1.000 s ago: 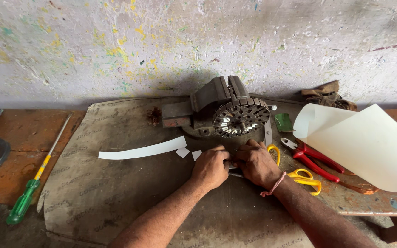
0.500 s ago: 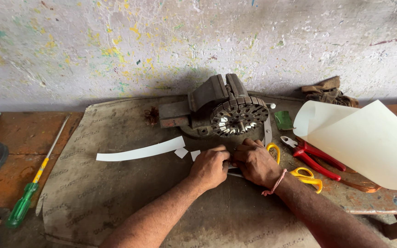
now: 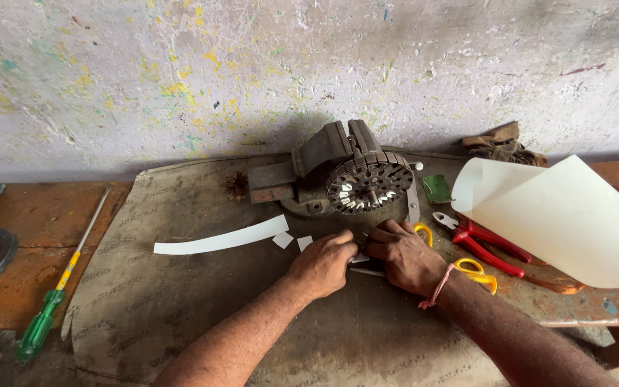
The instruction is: The person cuts small rectangular pieces from a white insulating sheet using yellow scissors and inserts them into the slots of a motor stator held in a bench vise. The process involves repeated cutting and precise placement of the insulation material into the stator's winding slots.
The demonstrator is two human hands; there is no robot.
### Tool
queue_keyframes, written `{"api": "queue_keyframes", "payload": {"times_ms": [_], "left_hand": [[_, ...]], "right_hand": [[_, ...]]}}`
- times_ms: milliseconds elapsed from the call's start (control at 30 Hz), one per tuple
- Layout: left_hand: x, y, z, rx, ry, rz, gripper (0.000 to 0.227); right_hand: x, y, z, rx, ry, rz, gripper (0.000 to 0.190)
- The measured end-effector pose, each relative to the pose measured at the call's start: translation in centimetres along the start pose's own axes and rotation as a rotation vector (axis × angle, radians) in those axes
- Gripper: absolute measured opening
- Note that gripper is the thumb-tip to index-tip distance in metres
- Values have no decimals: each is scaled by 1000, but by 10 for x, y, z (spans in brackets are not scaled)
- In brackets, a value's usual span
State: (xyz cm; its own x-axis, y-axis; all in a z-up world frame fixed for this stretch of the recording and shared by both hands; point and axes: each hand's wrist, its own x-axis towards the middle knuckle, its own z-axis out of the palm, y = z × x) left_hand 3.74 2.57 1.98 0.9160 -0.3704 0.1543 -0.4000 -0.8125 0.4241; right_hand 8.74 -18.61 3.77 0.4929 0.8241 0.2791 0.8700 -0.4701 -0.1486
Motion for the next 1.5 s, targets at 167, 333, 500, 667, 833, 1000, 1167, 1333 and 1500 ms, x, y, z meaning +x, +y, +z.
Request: {"api": "queue_keyframes", "payload": {"times_ms": [167,333,500,667,833,1000,1167,1333,1500], "left_hand": [[-11,0,-3,-40,17,-36,17],[-16,4,-3,-120,78,-40,23],[-13,2,5,-201,99,-94,18],[0,2,28,-156,173,-181,19],[2,18,32,-96,205,-298,20],[-2,28,25,-1,181,-229,20],[-15,25,18,33,99,-154,20],[-16,23,18,18,141,-113,23],[-14,22,18,9,115,-121,24]], "right_hand": [[-6,-11,-2,-1,72,9,42],[-25,-29,-13,46,94,158,30],[-44,-47,-17,-68,218,52,52],[-43,-39,-17,102,191,100,29],[-37,-28,-17,8,67,399,45],[-21,-21,-2,67,50,527,34],[-9,-26,11,-47,99,649,13],[-8,-20,28,-69,40,694,17],[-29,-2,12,-240,175,743,14]]}}
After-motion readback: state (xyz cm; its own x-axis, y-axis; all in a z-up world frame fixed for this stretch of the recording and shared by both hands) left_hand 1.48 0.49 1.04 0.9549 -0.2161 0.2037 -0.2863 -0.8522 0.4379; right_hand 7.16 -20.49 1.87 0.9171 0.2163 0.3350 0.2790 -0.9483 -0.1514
